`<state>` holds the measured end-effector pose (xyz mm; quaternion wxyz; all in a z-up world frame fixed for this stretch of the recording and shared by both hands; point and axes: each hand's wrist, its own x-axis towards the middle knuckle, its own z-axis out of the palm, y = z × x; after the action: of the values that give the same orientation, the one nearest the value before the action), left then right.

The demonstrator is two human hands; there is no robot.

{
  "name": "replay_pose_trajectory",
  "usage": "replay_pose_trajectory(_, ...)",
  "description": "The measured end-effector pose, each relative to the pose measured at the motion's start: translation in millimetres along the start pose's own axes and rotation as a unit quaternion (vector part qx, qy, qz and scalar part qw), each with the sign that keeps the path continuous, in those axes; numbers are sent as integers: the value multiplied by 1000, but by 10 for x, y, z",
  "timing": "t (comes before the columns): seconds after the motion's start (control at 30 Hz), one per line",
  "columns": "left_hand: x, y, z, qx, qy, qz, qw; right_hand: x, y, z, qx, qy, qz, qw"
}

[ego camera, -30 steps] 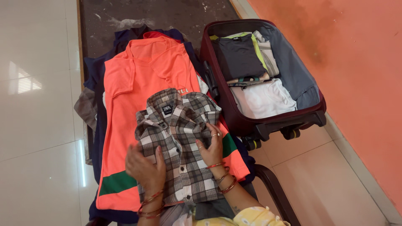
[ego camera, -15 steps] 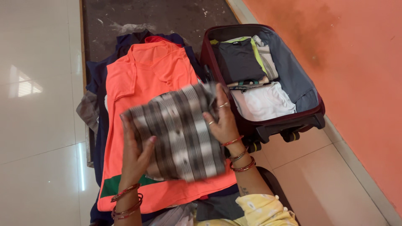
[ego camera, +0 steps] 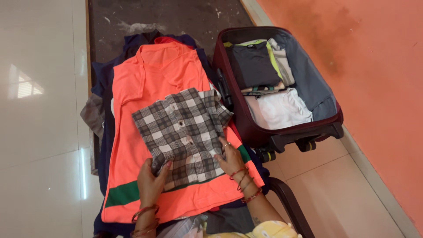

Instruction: The person buttons a plaid shirt, lays it on top of other clothing, and then places a white collared shirt into an open suitcase.

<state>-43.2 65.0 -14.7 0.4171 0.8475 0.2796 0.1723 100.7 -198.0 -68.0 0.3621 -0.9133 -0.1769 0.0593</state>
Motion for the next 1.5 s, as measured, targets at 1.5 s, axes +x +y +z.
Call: replay_pose_trajectory(1.5, 169, 301, 747, -31, 10, 100, 994, 467, -449, 730, 208, -51, 4, 977)
